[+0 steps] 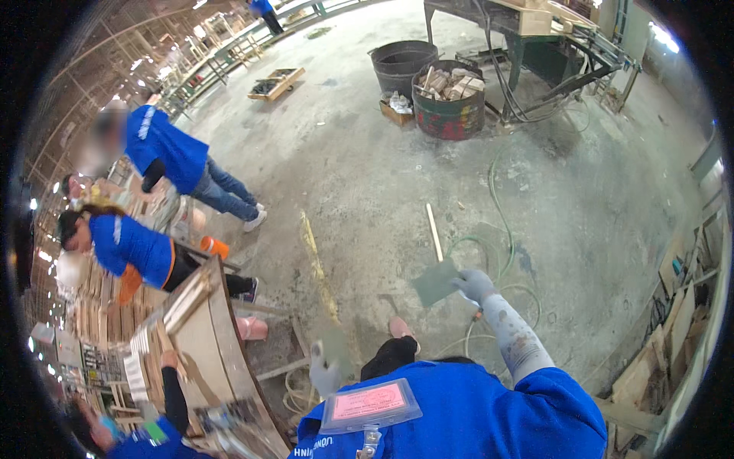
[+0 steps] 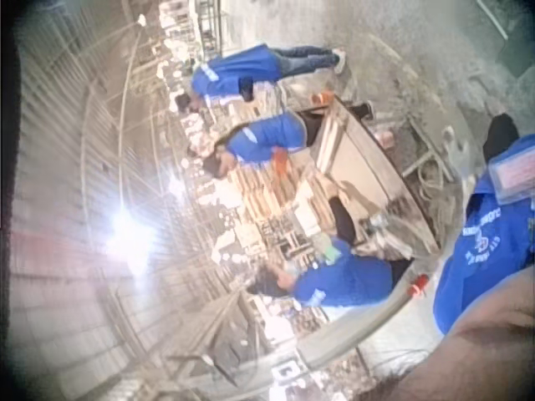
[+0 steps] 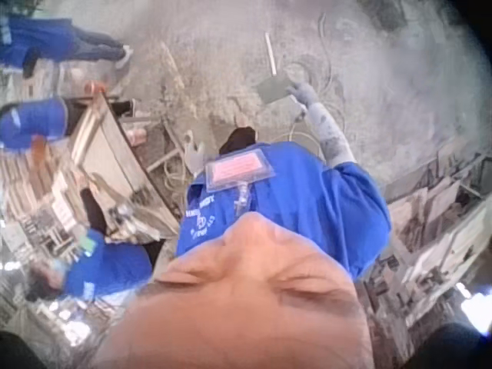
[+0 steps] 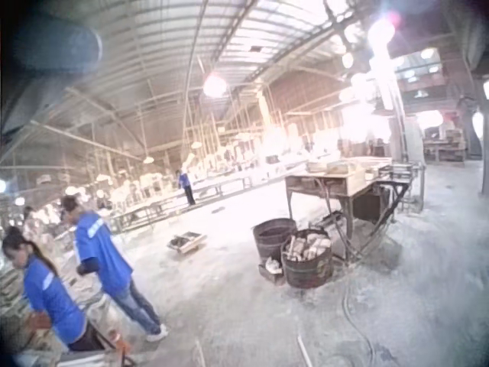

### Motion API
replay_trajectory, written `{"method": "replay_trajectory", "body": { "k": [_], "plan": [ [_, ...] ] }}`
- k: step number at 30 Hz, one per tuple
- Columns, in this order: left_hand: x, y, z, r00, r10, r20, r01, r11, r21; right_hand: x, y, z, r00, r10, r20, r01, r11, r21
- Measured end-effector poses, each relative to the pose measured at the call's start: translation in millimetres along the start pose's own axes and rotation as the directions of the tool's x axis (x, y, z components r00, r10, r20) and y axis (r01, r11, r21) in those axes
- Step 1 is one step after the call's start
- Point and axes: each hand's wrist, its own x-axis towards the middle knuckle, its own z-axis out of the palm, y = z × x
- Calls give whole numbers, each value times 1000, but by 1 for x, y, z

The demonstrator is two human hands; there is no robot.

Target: The person squats on the floor and pours a yellow liquid from a plastic bottle into a small metal can. They then use a thin stick to stir the liquid inside the can.

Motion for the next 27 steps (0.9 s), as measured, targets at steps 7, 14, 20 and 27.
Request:
{"method": "replay_trajectory", "body": {
  "k": [7,14,20,27],
  "plan": [
    [428,41,159,852,214,478,-149,974,-170,155,32,-15,781,624,-1,-622,779,78],
    [755,28,374,749,345,566,-365,928,-83,525,-22,-27,723,691,16,-691,723,-20],
    [950,-10,476,691,284,664,-231,958,-170,811,-120,-42,809,588,16,-588,808,42],
    [1161,-78,701,445,227,866,-429,903,-16,1060,-119,15,773,627,-97,-603,774,195]
  ]
}}
